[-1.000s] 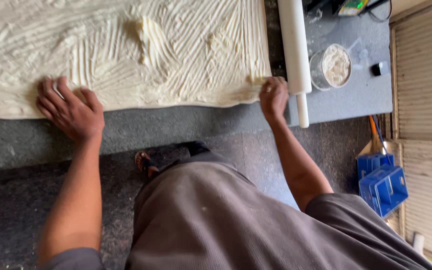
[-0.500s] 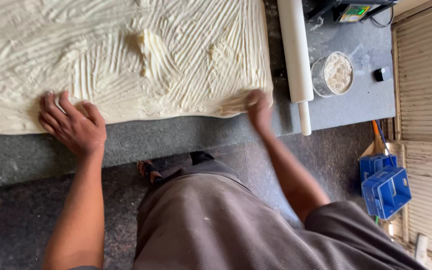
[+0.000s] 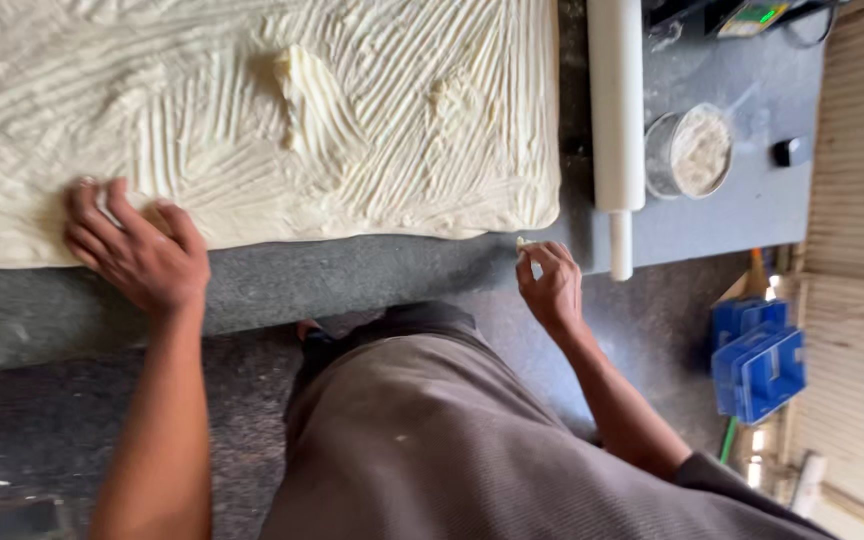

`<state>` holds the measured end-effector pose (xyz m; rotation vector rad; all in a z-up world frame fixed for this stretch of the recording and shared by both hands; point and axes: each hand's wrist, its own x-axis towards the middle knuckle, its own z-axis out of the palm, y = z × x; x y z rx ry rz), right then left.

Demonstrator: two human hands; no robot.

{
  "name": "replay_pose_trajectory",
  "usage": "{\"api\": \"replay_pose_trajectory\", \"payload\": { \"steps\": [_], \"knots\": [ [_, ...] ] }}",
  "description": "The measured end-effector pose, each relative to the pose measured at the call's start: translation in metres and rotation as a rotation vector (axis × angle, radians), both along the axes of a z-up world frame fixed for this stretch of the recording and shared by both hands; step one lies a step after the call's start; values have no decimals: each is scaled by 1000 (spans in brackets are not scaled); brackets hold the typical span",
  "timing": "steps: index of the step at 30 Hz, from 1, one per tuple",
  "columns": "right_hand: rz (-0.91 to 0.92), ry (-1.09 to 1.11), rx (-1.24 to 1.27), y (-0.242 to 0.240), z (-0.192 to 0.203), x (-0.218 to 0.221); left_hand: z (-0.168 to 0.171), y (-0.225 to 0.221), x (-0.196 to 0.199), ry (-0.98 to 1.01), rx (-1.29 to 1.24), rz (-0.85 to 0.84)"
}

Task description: The person spreads a white substance across a rectangular piece of dough by hand and then folds one end of the dough over.

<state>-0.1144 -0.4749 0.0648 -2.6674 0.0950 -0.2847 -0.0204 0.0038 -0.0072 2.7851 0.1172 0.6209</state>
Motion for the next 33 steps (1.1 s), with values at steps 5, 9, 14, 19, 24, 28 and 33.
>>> {"api": "replay_pose_trajectory", "payload": {
  "steps": [5, 9, 14, 19, 24, 28, 33],
  "knots": [
    [190, -106, -67, -26, -20, 88, 0, -2, 14, 5, 15, 30],
    [338, -332, -98, -75, -73, 196, -1, 3, 17, 29, 39, 43],
    [166, -345, -139, -114, -104, 273, -10, 9, 9, 23, 97, -2],
    [206, -304, -92, -70, -99, 138, -11, 9, 7, -6, 104, -21],
    [18, -19, 51, -22, -14, 20, -4, 6, 12, -39, 57, -16],
    [46, -82, 46, -10, -5, 26, -3, 3, 12, -23, 52, 13],
    [322, -273, -11, -35, -89, 141, 4, 0, 10, -25, 23, 19]
  ]
}}
